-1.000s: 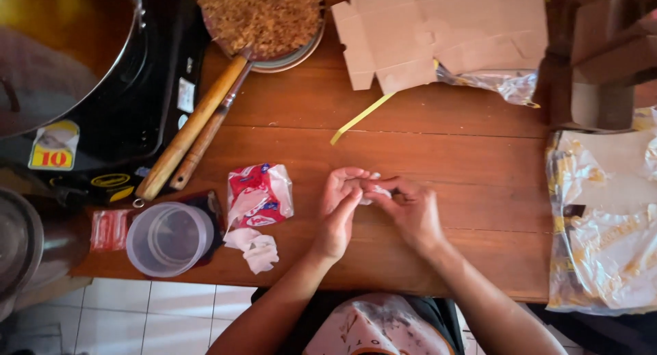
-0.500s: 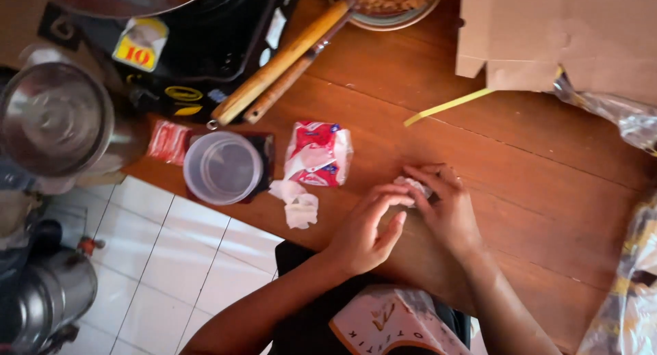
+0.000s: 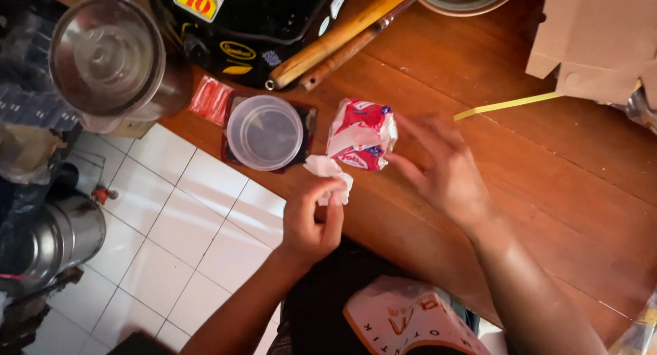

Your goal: The person wipes a small cardboard box with a wet tissue, folds it into shape, and places it with other assembled boxes. They then wipe a flat cardboard piece with a wet tissue and set it aside. The task involves cleaning and assembling cardboard packaging components on a wooden table.

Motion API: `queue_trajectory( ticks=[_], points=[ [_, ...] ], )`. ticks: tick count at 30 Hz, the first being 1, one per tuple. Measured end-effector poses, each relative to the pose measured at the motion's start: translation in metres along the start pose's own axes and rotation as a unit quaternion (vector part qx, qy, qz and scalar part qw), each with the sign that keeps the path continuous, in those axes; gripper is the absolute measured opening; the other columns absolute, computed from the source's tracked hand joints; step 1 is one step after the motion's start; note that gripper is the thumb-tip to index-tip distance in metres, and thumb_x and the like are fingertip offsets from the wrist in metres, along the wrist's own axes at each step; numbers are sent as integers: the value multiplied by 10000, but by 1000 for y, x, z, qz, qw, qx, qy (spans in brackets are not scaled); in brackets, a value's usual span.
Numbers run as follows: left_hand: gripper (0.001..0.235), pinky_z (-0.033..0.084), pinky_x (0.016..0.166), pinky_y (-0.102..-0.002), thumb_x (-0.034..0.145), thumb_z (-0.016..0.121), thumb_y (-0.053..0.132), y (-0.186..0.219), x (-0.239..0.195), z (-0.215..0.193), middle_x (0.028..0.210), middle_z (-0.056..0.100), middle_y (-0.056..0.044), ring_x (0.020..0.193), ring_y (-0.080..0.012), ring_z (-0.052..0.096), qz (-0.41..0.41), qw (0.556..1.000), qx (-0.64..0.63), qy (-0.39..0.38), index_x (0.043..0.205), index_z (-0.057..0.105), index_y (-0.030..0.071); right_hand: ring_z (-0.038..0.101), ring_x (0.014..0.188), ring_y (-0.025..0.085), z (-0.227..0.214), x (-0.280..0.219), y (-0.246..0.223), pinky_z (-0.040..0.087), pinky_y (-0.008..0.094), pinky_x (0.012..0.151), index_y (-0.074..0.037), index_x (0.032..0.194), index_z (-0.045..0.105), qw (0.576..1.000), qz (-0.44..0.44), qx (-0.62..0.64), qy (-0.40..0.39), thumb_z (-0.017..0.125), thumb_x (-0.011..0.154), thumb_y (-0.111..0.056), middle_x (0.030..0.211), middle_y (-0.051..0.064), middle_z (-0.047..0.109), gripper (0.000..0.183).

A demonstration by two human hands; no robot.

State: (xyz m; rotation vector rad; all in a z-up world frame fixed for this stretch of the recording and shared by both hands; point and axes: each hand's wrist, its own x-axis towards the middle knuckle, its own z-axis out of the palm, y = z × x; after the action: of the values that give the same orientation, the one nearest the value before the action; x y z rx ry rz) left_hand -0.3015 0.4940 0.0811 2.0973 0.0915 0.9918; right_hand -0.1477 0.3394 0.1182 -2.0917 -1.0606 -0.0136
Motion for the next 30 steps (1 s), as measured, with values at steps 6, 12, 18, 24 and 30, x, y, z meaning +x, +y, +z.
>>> queue_trajectory(
  ticks=[6,12,18,24,30],
  points=[
    [410,355,1120,-511,987,601,144,0,38,-2,1458,420,-171,1338,-366,417,1,994,101,-45,1375,514,42,661,1067,300,11,23,-7,449,420,915,-206,1030,762,994,-35,104,-16,722,919,-149,1144,69,680,131],
    [321,461,1043,-398,872,574,-71,16,75,-11,1284,583,-146,1198,-315,581,-55,992,-53,-101,1159,620,64,684,1046,212,-37,30,-51,526,296,963,28,1088,632,983,18,180,-21,549,1011,-45,1102,139,700,134],
    [207,517,955,-282,987,552,149,40,93,-15,1116,681,-114,1086,-197,659,-172,954,-229,-84,1127,640,25,483,1413,352,-60,32,-38,438,442,1176,-15,1516,190,964,-58,244,-89,786,714,-222,1504,276,444,1020],
    [254,504,851,-242,1007,514,271,42,93,-24,1053,695,-43,958,-128,642,-198,965,-160,-61,1101,640,72,620,860,93,-33,-9,19,496,249,724,-71,1008,646,962,122,242,35,602,888,-16,967,22,679,140],
    [733,349,1164,-487,849,772,378,17,84,-37,1376,494,-162,1299,-344,467,6,957,31,-290,1390,420,31,651,964,75,-53,-11,10,573,259,803,-100,987,673,916,291,239,136,725,892,-49,1003,-29,687,119]
  ],
)
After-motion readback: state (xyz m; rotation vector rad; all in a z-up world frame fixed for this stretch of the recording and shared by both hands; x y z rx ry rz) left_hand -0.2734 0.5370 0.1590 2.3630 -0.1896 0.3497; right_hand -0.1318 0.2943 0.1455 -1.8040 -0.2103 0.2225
